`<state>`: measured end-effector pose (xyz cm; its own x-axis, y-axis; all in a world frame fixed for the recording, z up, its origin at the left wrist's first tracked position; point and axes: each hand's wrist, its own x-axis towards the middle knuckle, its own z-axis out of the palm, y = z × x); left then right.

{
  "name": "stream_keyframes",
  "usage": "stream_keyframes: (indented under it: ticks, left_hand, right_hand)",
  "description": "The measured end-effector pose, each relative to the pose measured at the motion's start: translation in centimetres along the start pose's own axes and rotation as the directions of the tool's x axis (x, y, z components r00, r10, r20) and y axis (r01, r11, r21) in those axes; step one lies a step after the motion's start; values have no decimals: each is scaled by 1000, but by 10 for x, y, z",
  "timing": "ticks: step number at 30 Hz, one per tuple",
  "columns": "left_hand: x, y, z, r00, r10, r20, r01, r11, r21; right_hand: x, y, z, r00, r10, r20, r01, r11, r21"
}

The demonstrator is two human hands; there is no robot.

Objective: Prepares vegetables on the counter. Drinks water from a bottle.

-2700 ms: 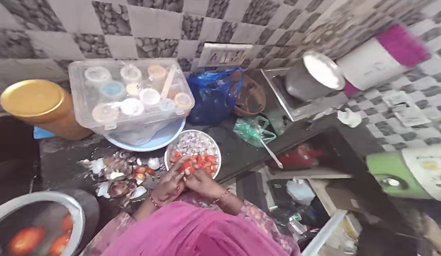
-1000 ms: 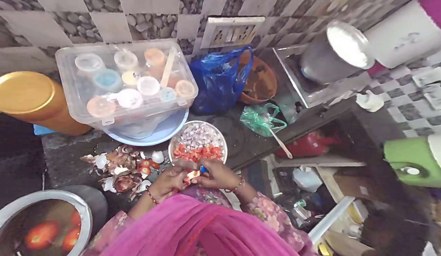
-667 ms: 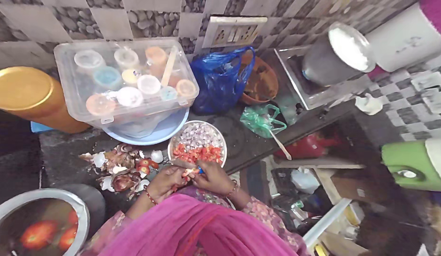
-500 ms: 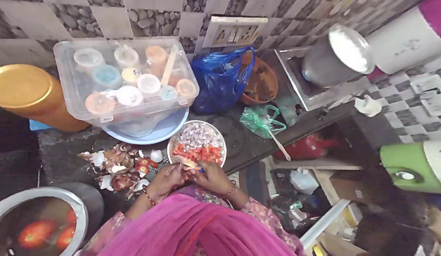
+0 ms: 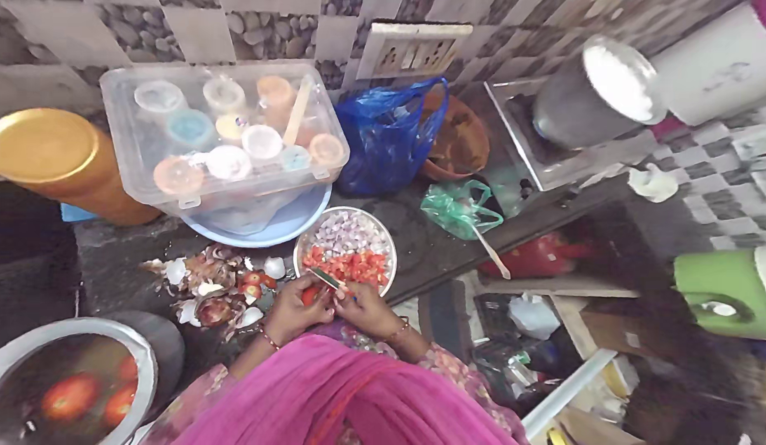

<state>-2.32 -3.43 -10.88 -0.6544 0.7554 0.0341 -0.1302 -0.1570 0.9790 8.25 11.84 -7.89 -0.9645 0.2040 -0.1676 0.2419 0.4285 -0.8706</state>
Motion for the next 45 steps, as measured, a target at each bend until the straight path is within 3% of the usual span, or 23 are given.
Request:
stream_keyframes:
  ticks: [5,10,17,24,28,29,31,33,35,39,45]
  left_hand:
    - [1,10,-3,996,-91,-7,91,995,-35]
    - [1,15,-5,944,-317,91,327,864,-384]
    - [1,12,-6,937,-312,158,348,788,-508]
    - [0,13,6,946,-311,94,311,778,-546]
    - [1,10,8,924,-380,-49,304,804,-512]
    - [1,9,6,920,-384,-82,295,813,-502]
    - [0,13,2,923,-376,-75,300,830,-470]
    - [-2,15,0,934,-356,-2,318,836,-447]
    - [-3,14,-2,941,-330,81,329,828,-453]
    - [-3,10,-2,946,-285,151,323,815,-482]
    - [-3,0,0,979,-158,132,200,879,-433]
  right_hand:
    - [-1,-6,-8,996,43,72,-37,996,-84]
    - [0,-10,-20,984,28,177,-20,999,-49]
    - [1,-4,-9,996,-12,86,14,1000,-17]
    - [-1,0,3,998,12,60,-32,941,336]
    - [1,-2,0,996,76,52,-92,774,626]
    - [3,-6,-5,995,93,24,-90,811,578]
    - [6,-8,-18,992,123,-17,-112,946,303]
    - [6,-3,-26,989,145,38,-148,987,70]
    - [6,-3,-30,986,123,114,-119,992,-34]
    - [6,-5,-23,986,65,152,-56,996,-64]
    - [6,-3,-12,993,44,111,-42,999,-21]
